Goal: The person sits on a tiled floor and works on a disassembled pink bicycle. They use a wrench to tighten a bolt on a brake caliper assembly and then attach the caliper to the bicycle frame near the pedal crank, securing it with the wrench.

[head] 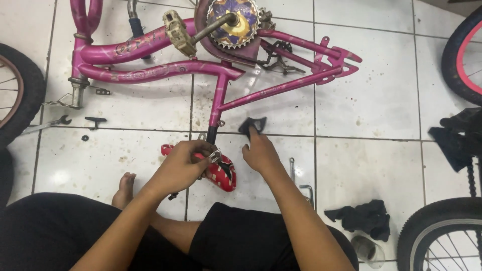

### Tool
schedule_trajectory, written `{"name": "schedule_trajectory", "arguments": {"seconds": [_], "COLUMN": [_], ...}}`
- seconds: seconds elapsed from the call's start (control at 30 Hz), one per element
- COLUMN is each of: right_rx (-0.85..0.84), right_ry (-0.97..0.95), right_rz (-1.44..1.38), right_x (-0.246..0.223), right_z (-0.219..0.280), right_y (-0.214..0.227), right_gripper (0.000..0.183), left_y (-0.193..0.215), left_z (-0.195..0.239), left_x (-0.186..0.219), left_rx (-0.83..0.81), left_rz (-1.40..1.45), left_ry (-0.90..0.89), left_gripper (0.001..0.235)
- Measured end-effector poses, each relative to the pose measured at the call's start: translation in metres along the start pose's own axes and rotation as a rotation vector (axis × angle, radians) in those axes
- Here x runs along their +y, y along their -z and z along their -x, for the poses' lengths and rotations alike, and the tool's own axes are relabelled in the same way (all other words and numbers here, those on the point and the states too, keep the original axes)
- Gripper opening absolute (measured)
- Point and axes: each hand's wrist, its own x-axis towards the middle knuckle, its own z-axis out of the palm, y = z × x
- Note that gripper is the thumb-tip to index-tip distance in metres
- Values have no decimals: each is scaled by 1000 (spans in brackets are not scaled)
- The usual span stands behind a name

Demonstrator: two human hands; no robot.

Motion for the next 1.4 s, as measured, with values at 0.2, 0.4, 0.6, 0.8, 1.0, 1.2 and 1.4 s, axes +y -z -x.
{"name": "schedule_trajectory", "arguments": {"seconds": [0.2, 0.4, 0.6, 0.8, 1.0, 1.2, 1.4], "right_rx": [-146, 74, -80, -48, -69, 33, 220], "right_ry": [132, -77, -190, -167, -55, 98, 281], "right_rz": [49, 191, 77, 151, 83, -244, -254], "right_x": [1, 117, 179, 193, 144, 80, -7], "right_z": [33, 27, 13, -13, -9, 30, 66], "right_y": [58, 75, 20, -20, -9, 30, 47], "right_gripper": [48, 30, 36, 31, 33, 34, 30], "left_y": [-13, -29, -41, -45, -33, -11, 23], "left_z": [6, 11, 7, 7, 11, 29, 58], "left_x": [14, 25, 27, 23, 24, 26, 30], "left_rx": [6, 73, 89, 147, 124, 148, 178], "left_rz": [25, 83, 68, 81, 102, 125, 113], "left_ry": [-79, -169, -216, -238, -216, -292, -302], "left_gripper": [35, 34, 32, 32, 32, 32, 35]}}
